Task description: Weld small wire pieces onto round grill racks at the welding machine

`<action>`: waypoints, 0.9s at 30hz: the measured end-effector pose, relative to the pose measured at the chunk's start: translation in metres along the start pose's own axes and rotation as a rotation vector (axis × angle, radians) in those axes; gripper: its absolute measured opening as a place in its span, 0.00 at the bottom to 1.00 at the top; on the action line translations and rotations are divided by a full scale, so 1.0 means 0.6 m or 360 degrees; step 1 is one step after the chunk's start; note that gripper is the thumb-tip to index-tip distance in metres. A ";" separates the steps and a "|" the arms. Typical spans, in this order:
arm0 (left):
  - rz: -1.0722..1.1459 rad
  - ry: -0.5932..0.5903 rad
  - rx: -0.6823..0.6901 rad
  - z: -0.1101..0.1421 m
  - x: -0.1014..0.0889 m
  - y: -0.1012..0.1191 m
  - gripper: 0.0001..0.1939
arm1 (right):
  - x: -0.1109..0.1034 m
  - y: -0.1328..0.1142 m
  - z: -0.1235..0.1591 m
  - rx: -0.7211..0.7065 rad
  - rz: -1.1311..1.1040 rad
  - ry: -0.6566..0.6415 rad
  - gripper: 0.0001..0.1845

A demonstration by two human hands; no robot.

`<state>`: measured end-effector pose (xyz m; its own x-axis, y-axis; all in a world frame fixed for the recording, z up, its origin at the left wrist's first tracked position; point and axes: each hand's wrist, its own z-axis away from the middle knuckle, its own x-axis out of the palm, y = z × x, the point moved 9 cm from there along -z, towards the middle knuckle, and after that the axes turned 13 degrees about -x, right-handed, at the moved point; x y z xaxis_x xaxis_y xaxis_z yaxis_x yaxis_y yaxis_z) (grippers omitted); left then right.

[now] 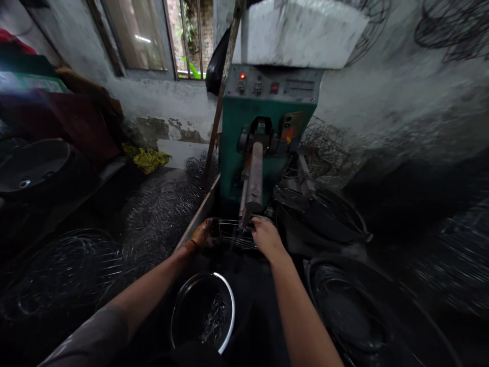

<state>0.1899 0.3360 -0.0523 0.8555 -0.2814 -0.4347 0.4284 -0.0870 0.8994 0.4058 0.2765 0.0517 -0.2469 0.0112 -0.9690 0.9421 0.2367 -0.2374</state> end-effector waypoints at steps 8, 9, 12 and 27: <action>-0.0565 0.0202 0.0785 0.076 -0.023 0.137 0.45 | -0.016 0.172 0.139 0.0396 -0.0454 0.0780 0.15; -0.0586 0.0235 0.0829 0.084 -0.021 0.153 0.46 | -0.007 0.179 0.146 0.0403 -0.0477 0.0779 0.14; -0.0680 0.0297 0.0842 0.093 -0.004 0.182 0.45 | 0.023 0.172 0.134 0.0348 -0.0545 0.0654 0.17; -0.0877 0.0370 0.0783 0.108 0.030 0.227 0.40 | 0.042 0.160 0.087 0.0203 -0.0474 0.0313 0.16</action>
<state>0.2449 0.2574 0.0654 0.6186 0.1291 -0.7750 0.6780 -0.5861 0.4436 0.5018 0.2487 0.0007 -0.5414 0.1491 -0.8274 0.8401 0.1351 -0.5253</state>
